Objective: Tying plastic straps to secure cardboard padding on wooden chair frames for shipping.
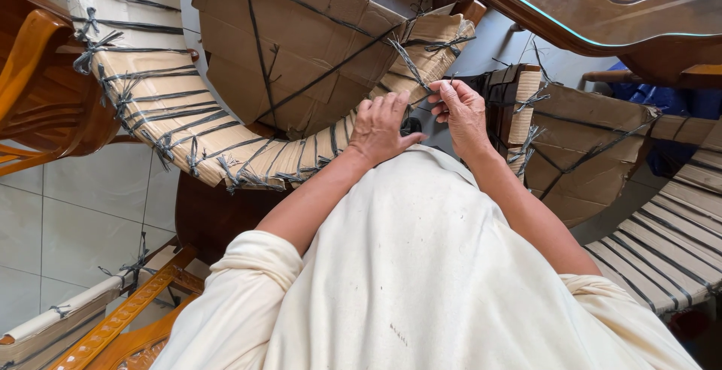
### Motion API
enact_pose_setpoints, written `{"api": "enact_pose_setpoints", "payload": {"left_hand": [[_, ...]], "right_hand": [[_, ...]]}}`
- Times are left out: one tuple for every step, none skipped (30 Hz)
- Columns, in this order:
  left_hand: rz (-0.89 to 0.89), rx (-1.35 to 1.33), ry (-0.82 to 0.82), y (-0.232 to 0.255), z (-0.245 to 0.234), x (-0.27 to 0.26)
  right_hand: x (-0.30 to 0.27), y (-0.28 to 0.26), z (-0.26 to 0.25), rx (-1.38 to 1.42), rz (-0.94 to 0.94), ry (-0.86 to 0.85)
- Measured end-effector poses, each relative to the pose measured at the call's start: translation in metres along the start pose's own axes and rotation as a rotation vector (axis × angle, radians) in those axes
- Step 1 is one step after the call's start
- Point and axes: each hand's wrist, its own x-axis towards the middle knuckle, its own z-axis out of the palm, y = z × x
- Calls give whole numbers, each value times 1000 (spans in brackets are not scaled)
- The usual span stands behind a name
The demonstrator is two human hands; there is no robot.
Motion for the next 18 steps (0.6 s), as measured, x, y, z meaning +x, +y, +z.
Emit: {"api": "enact_pose_setpoints", "payload": {"left_hand": [[0,0,1,0,8,1],[18,112,-7,1,16,1],[38,222,-17,2,24,3],[41,221,-17,-2,29,2],[59,254,4,-6,33,0],[77,287,25,-10,38,-1],[84,288,24,-13,42,-1],[99,277,100,-15,46,-1],[110,265,173,-17,49,-4],[113,263,168,-19,53,-3],[130,289,207,-22,56,-2],[147,314,246,-25,60,0],[147,316,246,-26,63,-1],[156,332,247,-27,66,-2],[166,348,250,-29,69,-3],[167,350,250,-29,66,-5],[158,321,218,-29,63,-8],[148,292,185,-28,60,-10]], "right_hand": [[0,1,0,0,-1,0],[0,2,0,-4,-5,-1],[0,2,-1,-7,-9,1],[0,1,-1,-6,-9,4],[0,1,-2,-10,-17,2],[0,1,-2,-14,-24,0],[0,2,-4,-10,-26,5],[1,4,-6,-16,-25,10],[0,7,-8,-24,-19,14],[-2,8,-8,-22,-16,18],[-2,9,-9,-20,-13,19],[-2,9,-9,-18,-11,21],[-2,9,-9,-17,-11,20],[-2,9,-9,-20,-10,21],[-2,8,-9,-23,-11,23],[-2,8,-9,-21,-12,22],[-2,8,-9,-19,-10,22],[-2,8,-9,-17,-7,22]]}}
